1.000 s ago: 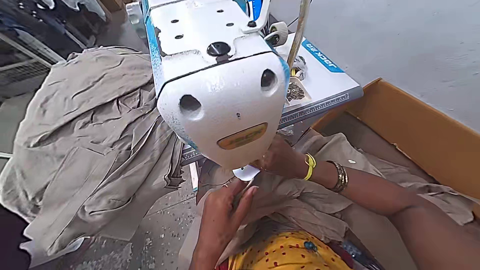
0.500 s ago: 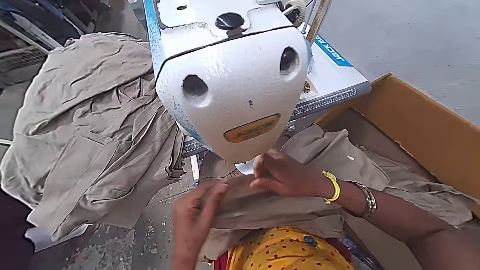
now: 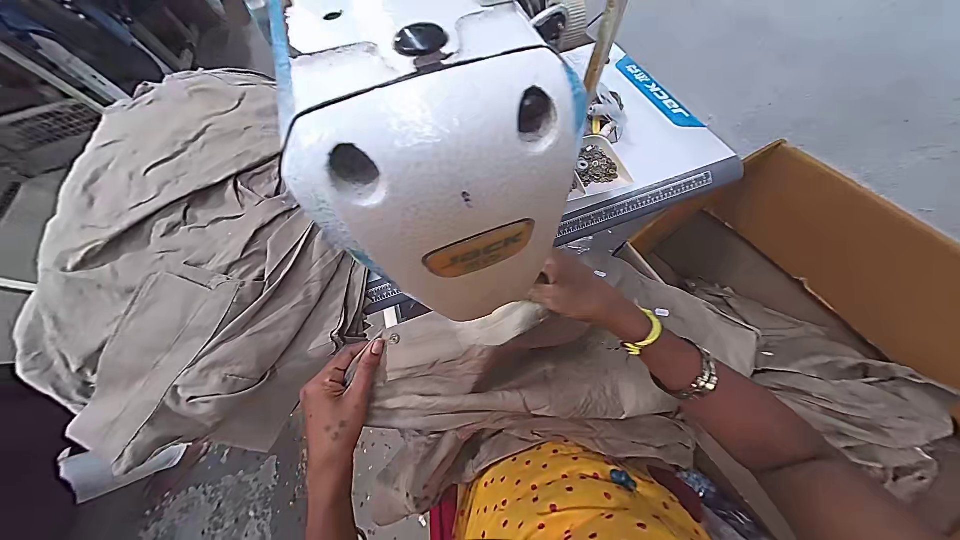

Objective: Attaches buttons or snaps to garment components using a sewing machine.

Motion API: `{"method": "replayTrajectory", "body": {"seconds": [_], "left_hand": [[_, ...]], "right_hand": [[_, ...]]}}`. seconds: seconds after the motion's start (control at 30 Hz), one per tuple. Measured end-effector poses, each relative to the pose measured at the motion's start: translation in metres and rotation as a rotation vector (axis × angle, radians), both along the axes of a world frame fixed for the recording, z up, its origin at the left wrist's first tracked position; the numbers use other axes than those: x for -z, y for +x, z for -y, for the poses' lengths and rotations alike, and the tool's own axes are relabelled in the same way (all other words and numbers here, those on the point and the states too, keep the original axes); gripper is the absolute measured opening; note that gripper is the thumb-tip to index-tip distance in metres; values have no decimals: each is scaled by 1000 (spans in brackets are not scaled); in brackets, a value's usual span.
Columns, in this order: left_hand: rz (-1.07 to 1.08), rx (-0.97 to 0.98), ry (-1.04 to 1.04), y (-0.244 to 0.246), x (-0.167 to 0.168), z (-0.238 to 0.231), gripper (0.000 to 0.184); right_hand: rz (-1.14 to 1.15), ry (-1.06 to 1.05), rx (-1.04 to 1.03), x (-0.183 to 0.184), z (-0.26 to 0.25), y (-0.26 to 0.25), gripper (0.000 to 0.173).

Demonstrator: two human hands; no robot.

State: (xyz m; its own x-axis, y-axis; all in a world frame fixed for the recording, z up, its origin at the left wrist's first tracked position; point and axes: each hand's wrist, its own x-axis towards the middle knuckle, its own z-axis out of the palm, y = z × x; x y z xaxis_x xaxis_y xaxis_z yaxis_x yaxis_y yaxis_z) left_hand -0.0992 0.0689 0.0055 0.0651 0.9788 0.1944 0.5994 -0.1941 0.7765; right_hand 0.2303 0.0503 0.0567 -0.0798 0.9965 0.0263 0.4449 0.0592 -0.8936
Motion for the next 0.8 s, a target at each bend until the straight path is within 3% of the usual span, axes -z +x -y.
{"method": "replayTrajectory", "body": {"seconds": [0.23, 0.3, 0.4, 0.47, 0.57, 0.67, 0.8], "left_hand": [[-47, 92, 104, 21, -21, -2, 33], [-147, 74, 137, 23, -15, -2, 37], [-291, 126, 250, 34, -5, -1, 42], [-217, 299, 211, 43, -2, -1, 46], [87, 419, 23, 69, 0, 2, 59], [236, 325, -135, 95, -10, 4, 55], [263, 184, -210, 109, -8, 7, 53]], "right_hand": [[138, 106, 80, 13, 5, 33, 19], [279, 140, 77, 17, 3, 39, 21], [595, 373, 234, 26, -12, 62, 18], [780, 425, 338, 33, -27, 82, 21], [880, 417, 346, 39, -48, 94, 27], [978, 412, 318, 47, -67, 93, 29], [961, 420, 326, 49, -69, 85, 14]]}}
